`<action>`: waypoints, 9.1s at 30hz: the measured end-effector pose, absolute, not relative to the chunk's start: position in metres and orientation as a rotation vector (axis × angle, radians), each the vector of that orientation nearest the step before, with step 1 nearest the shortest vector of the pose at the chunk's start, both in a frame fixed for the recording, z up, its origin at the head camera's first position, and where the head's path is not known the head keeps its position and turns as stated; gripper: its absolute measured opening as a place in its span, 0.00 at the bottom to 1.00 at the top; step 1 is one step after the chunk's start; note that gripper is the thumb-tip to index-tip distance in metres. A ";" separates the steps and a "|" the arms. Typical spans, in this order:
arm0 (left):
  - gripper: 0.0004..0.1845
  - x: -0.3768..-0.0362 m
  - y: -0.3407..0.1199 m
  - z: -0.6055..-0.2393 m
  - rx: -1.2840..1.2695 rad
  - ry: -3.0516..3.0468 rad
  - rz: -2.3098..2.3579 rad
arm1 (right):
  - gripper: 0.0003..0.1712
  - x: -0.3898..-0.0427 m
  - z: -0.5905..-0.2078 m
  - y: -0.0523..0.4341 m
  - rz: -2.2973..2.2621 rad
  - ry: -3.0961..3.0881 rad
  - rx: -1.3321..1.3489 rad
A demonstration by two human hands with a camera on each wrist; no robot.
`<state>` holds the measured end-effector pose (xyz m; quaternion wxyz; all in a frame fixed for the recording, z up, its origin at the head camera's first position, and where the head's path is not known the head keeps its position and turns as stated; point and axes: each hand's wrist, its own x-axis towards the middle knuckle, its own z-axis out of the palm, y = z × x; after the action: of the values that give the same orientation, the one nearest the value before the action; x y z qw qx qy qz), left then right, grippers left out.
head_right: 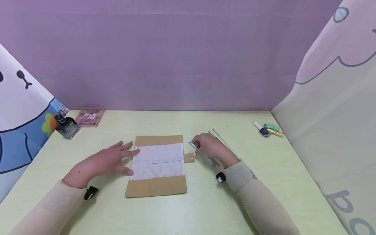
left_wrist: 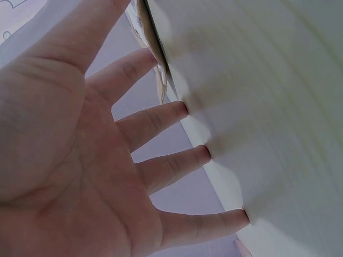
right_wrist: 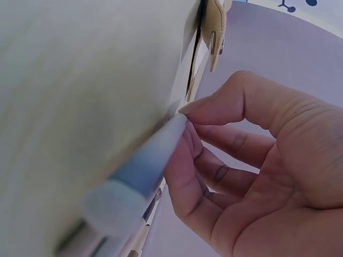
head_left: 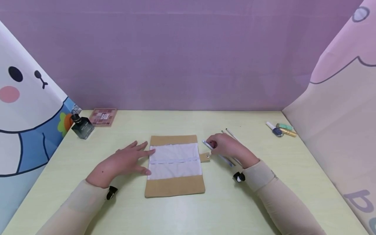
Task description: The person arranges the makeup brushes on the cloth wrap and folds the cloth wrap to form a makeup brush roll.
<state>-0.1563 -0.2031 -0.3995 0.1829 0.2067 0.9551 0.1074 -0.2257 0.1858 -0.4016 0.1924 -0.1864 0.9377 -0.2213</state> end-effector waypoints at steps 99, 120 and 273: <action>0.50 -0.159 -0.200 -0.395 0.562 2.705 0.281 | 0.23 -0.249 -0.406 0.009 -1.761 2.021 -0.106; 0.52 -0.160 -0.201 -0.397 0.551 2.696 0.252 | 0.31 -0.250 -0.408 0.001 -1.617 2.049 -0.159; 0.59 -0.157 -0.201 -0.396 0.547 2.726 0.346 | 0.19 -0.244 -0.359 0.094 -1.252 2.344 -0.438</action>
<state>-0.1568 -0.2011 -0.3963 0.1693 0.1923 0.9589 0.1216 -0.2443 0.0942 -0.3591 0.2224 -0.1584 0.8486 -0.4532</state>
